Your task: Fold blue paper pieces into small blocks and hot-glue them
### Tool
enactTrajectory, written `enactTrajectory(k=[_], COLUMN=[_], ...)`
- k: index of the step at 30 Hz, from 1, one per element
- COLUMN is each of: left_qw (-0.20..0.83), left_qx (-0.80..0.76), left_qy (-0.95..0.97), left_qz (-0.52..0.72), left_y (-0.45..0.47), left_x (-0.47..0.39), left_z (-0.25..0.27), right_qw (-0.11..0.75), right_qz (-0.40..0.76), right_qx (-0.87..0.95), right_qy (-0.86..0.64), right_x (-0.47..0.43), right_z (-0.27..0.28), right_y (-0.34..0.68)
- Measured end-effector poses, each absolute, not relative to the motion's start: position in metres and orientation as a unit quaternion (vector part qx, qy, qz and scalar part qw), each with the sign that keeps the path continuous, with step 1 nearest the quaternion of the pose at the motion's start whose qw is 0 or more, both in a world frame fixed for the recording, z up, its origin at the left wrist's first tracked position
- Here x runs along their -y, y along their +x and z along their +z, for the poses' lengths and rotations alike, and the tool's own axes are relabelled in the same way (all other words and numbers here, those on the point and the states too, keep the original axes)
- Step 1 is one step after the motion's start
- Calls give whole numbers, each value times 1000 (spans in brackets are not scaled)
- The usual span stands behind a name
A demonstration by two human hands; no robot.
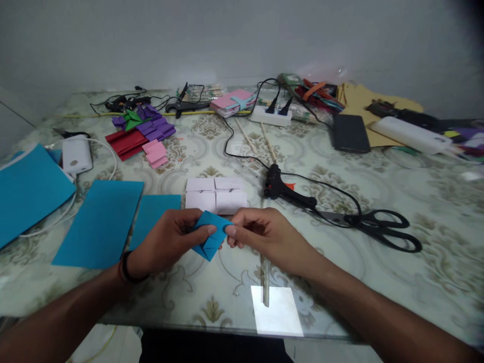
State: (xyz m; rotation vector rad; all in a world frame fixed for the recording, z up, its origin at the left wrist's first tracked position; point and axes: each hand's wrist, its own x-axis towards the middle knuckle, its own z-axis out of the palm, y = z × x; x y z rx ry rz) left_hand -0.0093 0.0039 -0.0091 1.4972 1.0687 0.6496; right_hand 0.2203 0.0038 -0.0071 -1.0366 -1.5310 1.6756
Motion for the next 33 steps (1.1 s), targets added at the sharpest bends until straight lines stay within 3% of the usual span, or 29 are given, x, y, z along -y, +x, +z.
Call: enactTrajectory(k=[17, 33], left_qw=[583, 575], left_qx=[-444, -444], left_qy=[645, 640], left_qz=[217, 250], left_y=[-10, -9], left_x=[-5, -4], left_z=[-8, -13], right_qw=[338, 260], right_qz=[604, 534], right_qx=[607, 681], right_qy=[-390, -428], right_x=[-1, -2], right_z=[-13, -15], right_y=[218, 218])
